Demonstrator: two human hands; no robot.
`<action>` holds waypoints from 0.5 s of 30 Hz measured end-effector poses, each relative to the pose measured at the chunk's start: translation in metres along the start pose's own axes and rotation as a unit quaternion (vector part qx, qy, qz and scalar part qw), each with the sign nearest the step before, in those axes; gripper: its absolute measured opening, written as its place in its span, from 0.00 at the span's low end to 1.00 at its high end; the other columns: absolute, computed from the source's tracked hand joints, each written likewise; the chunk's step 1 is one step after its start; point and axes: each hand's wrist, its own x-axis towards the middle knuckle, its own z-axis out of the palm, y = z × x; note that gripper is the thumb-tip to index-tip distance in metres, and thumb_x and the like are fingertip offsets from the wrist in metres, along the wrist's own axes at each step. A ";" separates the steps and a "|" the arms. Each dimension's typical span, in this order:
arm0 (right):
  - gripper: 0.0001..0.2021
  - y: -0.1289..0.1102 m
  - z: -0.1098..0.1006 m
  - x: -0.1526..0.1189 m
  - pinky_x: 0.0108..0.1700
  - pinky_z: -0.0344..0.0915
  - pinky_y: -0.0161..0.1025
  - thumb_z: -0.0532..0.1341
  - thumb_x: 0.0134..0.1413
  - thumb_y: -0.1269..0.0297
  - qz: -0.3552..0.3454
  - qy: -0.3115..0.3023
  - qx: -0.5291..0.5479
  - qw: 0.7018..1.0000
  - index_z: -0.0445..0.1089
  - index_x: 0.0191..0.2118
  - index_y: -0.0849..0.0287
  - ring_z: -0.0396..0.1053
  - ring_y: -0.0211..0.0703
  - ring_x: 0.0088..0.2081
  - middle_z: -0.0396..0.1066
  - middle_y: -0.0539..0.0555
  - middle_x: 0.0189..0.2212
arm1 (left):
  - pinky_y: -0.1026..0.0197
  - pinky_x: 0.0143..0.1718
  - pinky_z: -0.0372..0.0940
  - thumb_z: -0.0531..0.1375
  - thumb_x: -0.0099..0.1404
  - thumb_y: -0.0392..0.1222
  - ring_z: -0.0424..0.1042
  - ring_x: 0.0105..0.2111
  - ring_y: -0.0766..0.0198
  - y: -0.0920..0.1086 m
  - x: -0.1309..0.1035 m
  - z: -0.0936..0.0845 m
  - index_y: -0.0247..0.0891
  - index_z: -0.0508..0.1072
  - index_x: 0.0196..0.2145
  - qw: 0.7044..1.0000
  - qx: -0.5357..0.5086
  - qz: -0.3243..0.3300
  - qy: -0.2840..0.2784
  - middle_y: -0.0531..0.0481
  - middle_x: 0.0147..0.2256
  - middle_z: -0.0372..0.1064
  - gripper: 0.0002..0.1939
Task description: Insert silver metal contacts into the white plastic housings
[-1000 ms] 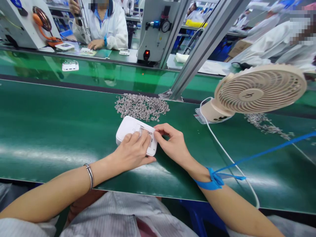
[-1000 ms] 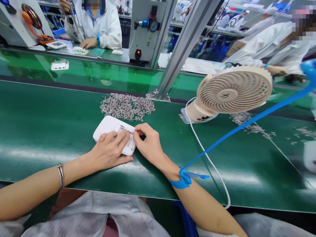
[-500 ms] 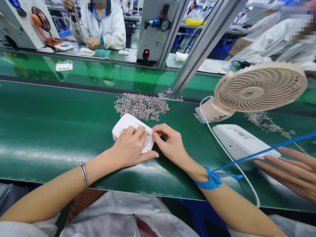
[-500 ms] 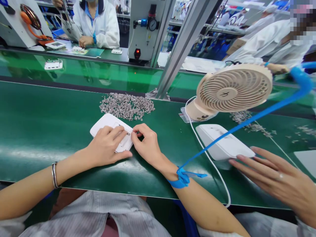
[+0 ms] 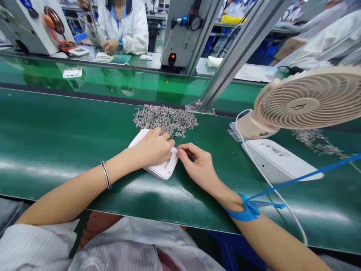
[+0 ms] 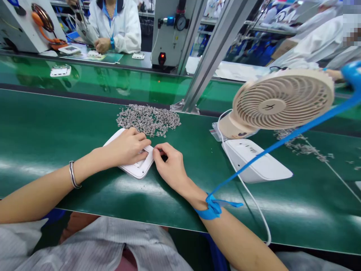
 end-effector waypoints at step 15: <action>0.06 -0.003 0.000 -0.005 0.35 0.64 0.36 0.54 0.56 0.70 -0.082 -0.017 -0.029 0.996 0.67 0.30 0.57 0.67 0.38 0.32 0.69 0.52 0.29 | 0.51 0.40 0.54 0.54 0.63 0.43 0.66 0.43 0.48 0.000 -0.008 -0.004 0.37 0.72 0.42 0.994 -0.073 -0.080 -0.022 0.45 0.41 0.71 0.13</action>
